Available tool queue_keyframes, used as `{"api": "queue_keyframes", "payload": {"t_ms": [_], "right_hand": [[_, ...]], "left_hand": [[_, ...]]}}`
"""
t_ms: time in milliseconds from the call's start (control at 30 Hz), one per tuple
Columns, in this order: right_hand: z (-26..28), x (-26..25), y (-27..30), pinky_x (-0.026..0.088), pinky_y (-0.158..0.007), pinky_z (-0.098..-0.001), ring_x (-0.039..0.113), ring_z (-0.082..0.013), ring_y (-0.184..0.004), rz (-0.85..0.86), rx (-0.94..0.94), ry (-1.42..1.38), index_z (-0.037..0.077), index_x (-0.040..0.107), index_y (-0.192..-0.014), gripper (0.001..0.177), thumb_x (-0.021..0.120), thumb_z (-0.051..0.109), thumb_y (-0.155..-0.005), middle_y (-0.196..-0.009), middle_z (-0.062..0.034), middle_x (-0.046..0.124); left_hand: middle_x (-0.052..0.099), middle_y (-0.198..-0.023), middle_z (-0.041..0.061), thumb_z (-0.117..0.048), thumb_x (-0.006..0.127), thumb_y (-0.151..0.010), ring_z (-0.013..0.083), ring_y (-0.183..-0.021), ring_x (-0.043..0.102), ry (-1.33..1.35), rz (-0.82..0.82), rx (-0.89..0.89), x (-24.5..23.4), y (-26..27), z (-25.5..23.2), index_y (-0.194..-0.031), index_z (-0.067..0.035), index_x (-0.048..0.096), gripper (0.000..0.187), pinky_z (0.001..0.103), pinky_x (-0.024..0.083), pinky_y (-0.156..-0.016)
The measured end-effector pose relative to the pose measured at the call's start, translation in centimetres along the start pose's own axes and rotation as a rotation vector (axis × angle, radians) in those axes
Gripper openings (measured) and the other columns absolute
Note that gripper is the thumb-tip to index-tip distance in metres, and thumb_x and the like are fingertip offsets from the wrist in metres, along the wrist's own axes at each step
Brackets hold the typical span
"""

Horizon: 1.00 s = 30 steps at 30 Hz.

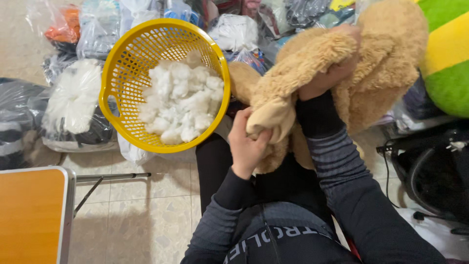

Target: The person sits on the floor and repeatedly stuffs white cotton-like filling into the leg of a large brown teddy bear. They take handfuls of filling from a yellow basket and push the material into the opening of the bear's leg, compressing it with both hands.

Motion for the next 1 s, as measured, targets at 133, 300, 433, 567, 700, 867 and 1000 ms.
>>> {"api": "queue_keyframes", "payload": {"t_ms": [133, 300, 433, 567, 700, 867, 1000], "right_hand": [[3.8, 1.2, 0.1, 0.054, -0.082, -0.0422, 0.068, -0.0316, -0.088, 0.098, -0.016, -0.092, -0.003, 0.062, -0.103, 0.028, 0.07, 0.024, -0.101, -0.095, -0.0155, 0.067], [6.2, 0.7, 1.3, 0.054, -0.079, -0.0421, 0.067, -0.0305, -0.083, 0.41, -0.064, -0.241, -0.001, 0.063, -0.096, 0.027, 0.076, 0.023, -0.095, -0.089, -0.0134, 0.066], [6.9, 2.0, 3.2, 0.056, -0.087, -0.0429, 0.071, -0.0336, -0.095, 0.756, -0.051, -0.302, 0.002, 0.067, -0.107, 0.015, 0.065, 0.013, -0.097, -0.102, -0.0149, 0.072], [8.7, 3.5, 7.1, 0.056, -0.083, -0.0447, 0.07, -0.0393, -0.093, 1.216, -0.063, -0.33, 0.005, 0.069, -0.113, 0.03, 0.06, 0.005, -0.084, -0.102, -0.0184, 0.073], [10.4, 3.5, 10.2, 0.054, -0.079, -0.0482, 0.069, -0.0408, -0.091, 1.612, 0.011, -0.231, 0.009, 0.068, -0.108, 0.02, 0.064, 0.009, -0.089, -0.09, -0.0183, 0.07], [11.5, 2.7, 9.1, 0.047, -0.102, -0.048, 0.06, -0.0362, -0.115, 1.553, -0.074, -0.086, 0.012, 0.064, -0.116, 0.043, 0.076, 0.023, -0.076, -0.11, -0.0146, 0.067], [13.2, -0.6, 8.1, 0.016, -0.123, -0.067, 0.043, -0.0342, -0.141, 1.448, -0.383, 0.177, 0.016, 0.06, -0.132, 0.081, 0.085, 0.035, -0.058, -0.141, -0.015, 0.055]], "left_hand": [[0.069, -0.101, 0.01, -0.006, 0.073, -0.082, 0.0204, -0.095, 0.07, 0.015, 0.023, -0.03, -2.9, -0.1, 0.5, -0.121, -0.002, 0.065, 0.04, 0.03, 0.056, -0.088], [0.068, -0.105, 0.011, -0.002, 0.069, -0.075, 0.0212, -0.099, 0.07, 0.06, 0.075, 0.058, -5.9, 2.6, 2.0, -0.114, 0.0, 0.067, 0.039, 0.03, 0.055, -0.092], [0.07, -0.102, 0.01, -0.003, 0.072, -0.075, 0.0217, -0.095, 0.071, 0.133, 0.131, -0.008, -7.8, 6.0, 3.5, -0.111, 0.001, 0.069, 0.036, 0.03, 0.056, -0.088], [0.07, -0.097, 0.009, -0.007, 0.077, -0.071, 0.0199, -0.089, 0.071, 0.117, 0.247, -0.003, -11.0, 10.5, 5.4, -0.107, 0.0, 0.071, 0.037, 0.03, 0.056, -0.082], [0.071, -0.097, 0.008, -0.007, 0.076, -0.072, 0.0179, -0.089, 0.069, 0.187, 0.141, -0.198, -13.7, 15.4, 7.5, -0.108, 0.002, 0.071, 0.037, 0.03, 0.055, -0.081], [0.078, -0.104, 0.008, -0.013, 0.074, -0.078, 0.0171, -0.093, 0.073, 0.159, -0.078, -0.43, -17.0, 17.1, 9.6, -0.116, 0.002, 0.071, 0.041, 0.032, 0.06, -0.083], [0.079, -0.097, 0.011, -0.018, 0.077, -0.081, 0.021, -0.087, 0.076, -0.233, -0.053, -0.471, -19.3, 15.5, 8.8, -0.111, -0.004, 0.075, 0.034, 0.033, 0.059, -0.078]]}}
Point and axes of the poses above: each hand's wrist, its own y-axis away from the middle knuckle, its own x-axis out of the palm, z = x × y, the point moved 1 cm from there along -y, towards the middle knuckle
